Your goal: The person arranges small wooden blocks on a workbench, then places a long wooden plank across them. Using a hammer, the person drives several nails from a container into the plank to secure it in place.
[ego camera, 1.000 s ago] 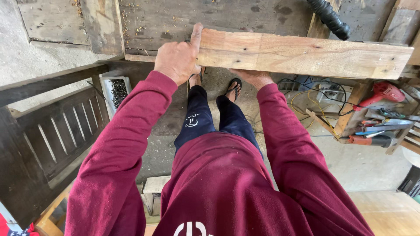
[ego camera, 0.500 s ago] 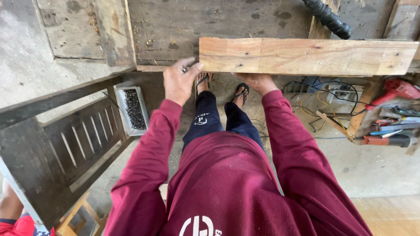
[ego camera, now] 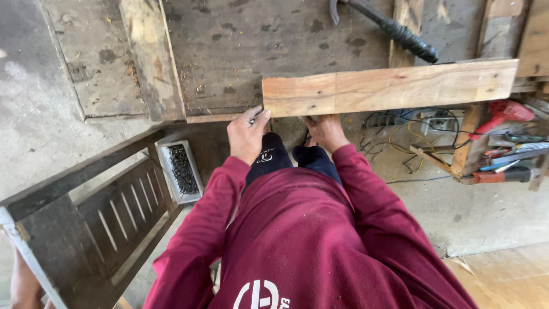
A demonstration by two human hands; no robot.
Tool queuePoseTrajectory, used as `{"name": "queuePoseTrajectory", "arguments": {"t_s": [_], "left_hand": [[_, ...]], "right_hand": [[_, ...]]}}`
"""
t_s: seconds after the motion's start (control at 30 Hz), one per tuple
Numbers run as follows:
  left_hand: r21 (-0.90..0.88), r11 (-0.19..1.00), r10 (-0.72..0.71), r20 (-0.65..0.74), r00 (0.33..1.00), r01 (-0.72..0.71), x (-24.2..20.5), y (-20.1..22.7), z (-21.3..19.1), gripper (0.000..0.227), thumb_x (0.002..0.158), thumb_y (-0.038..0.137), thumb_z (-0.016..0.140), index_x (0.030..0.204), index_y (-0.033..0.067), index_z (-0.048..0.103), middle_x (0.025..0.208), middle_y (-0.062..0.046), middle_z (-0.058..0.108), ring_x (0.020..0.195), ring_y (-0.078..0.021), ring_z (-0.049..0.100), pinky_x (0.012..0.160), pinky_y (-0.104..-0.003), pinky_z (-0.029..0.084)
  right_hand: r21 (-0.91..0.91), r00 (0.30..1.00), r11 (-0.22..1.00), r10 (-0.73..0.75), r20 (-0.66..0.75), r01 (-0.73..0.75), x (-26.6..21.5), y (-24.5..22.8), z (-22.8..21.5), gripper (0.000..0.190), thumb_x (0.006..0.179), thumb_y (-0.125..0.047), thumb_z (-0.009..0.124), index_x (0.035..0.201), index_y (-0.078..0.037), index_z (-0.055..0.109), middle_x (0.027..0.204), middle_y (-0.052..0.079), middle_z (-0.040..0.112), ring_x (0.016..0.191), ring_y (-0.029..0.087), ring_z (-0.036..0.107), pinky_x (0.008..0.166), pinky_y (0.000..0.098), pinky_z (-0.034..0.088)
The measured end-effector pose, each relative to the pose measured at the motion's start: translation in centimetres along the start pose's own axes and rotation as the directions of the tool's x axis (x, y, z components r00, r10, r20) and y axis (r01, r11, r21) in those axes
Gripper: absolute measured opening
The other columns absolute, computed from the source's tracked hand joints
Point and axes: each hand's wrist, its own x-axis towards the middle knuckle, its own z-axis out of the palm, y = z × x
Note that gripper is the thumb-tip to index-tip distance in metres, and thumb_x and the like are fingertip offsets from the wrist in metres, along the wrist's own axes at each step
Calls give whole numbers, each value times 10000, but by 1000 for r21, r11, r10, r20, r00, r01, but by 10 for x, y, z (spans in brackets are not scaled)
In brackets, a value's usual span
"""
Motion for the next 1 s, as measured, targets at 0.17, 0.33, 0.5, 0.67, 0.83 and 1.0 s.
{"name": "queuePoseTrajectory", "arguments": {"t_s": [0.17,0.33,0.5,0.67,0.83,1.0], "left_hand": [[-550,718,-378,207,902,427,-7,25,-10,444,1021,426,703,1066,1,584,733,-41,604,556,-130,488,468,-283,379],[-670,513,-382,381,842,536,3,52,36,451,988,483,607,1112,50,627,852,-71,667,681,-163,637,605,-331,553],[-803,282,-209,483,850,525,12,64,110,384,1028,309,568,1281,22,598,1001,-111,707,816,-229,688,769,-381,589],[-893,165,-66,413,908,419,7,61,156,420,1001,75,553,1417,19,553,1154,-152,711,986,-277,712,934,-428,588],[-960,110,-12,260,966,259,-17,51,174,281,1047,50,595,1319,-18,592,1208,-193,714,1099,-333,720,994,-463,596],[-971,112,-73,202,977,209,-34,45,177,187,1032,82,637,1200,2,640,1165,-179,726,1081,-319,722,967,-438,608]], "right_hand": [[87,999,996,19,-38,-16,-35,-73,-83,349,957,-219,728,1221,5,689,1189,207,702,1133,407,652,969,487,524],[92,986,995,-31,-164,46,-3,-65,-187,187,1016,-96,676,1190,-41,718,1155,141,740,1056,305,689,914,419,566],[-287,994,953,-80,74,98,122,35,-217,364,978,-244,766,1270,-46,677,1159,206,675,1100,410,613,939,498,496],[-481,942,873,94,322,77,174,118,-212,588,780,-351,857,1188,4,626,1194,277,615,1124,469,583,860,603,475],[-518,876,844,138,463,141,187,159,-207,575,837,-357,805,1180,58,604,1102,285,658,1002,468,659,858,562,523],[-465,906,882,132,402,78,197,151,-237,413,933,-319,706,1138,21,594,913,215,706,805,381,704,761,517,561]]}}
